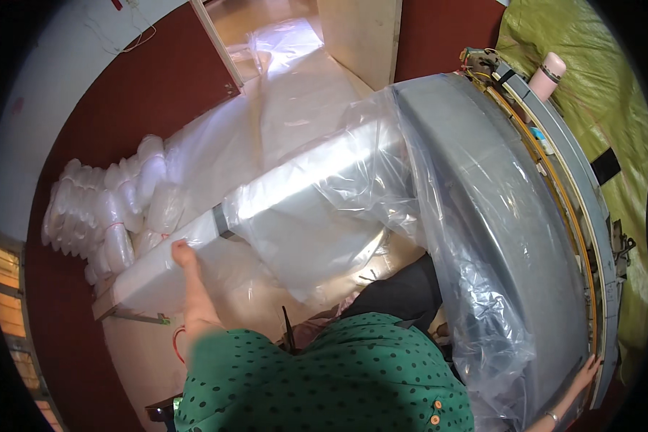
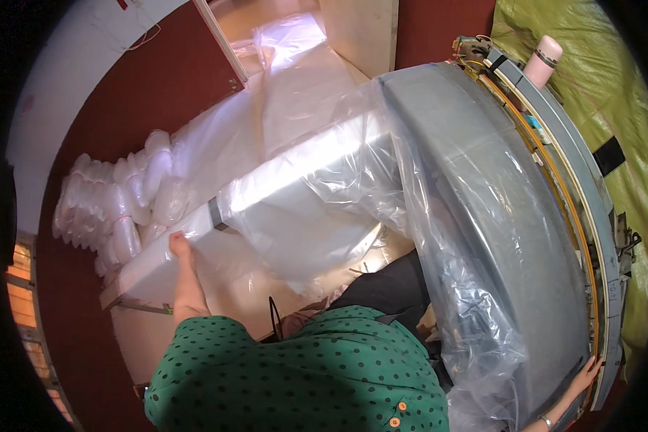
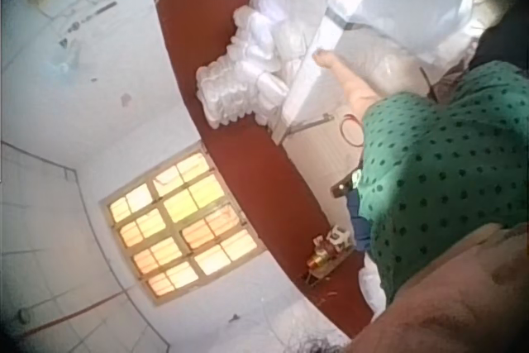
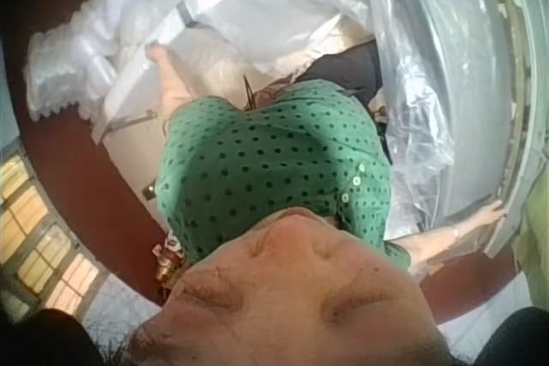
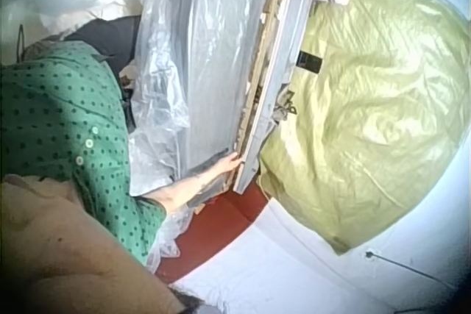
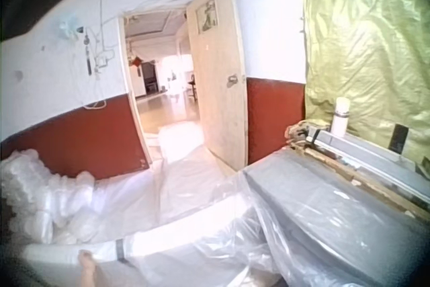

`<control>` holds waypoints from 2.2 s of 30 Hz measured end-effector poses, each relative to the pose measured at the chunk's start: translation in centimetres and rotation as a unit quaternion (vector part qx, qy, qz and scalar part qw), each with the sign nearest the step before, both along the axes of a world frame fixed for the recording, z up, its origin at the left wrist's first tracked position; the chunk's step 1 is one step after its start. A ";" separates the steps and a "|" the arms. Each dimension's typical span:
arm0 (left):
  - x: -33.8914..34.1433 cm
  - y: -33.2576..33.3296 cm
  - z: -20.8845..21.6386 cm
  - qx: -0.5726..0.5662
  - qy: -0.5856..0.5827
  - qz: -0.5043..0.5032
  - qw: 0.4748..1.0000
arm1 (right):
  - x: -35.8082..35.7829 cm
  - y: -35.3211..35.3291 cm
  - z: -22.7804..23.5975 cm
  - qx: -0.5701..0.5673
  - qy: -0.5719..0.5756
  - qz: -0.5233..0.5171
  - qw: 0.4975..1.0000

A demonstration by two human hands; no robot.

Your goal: The person wraps a large, flat, grey object with a clear plastic sheet. They repeatedly smooth the plastic over the surface, fold the edges, and adjust the sheet to ensure it covers the object completely. The process involves handling the plastic and the object by hand without visible tools.

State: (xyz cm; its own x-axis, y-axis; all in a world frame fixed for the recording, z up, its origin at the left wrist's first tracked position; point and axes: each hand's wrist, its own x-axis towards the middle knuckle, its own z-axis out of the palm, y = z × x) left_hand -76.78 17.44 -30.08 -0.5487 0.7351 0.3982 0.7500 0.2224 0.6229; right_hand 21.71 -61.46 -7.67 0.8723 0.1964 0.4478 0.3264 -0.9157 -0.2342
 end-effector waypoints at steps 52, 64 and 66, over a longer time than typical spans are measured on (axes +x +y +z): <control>69.5 -21.2 45.5 0.138 -0.253 -0.867 0.406 | -24.6 29.5 14.6 0.413 0.060 0.494 0.763; 71.3 -25.5 46.4 0.112 -0.201 -0.899 0.373 | -29.4 16.1 16.1 0.206 0.378 0.347 0.833; 71.7 -26.7 46.8 0.161 -0.276 -0.888 0.331 | -29.9 12.3 15.1 0.176 0.351 0.322 0.862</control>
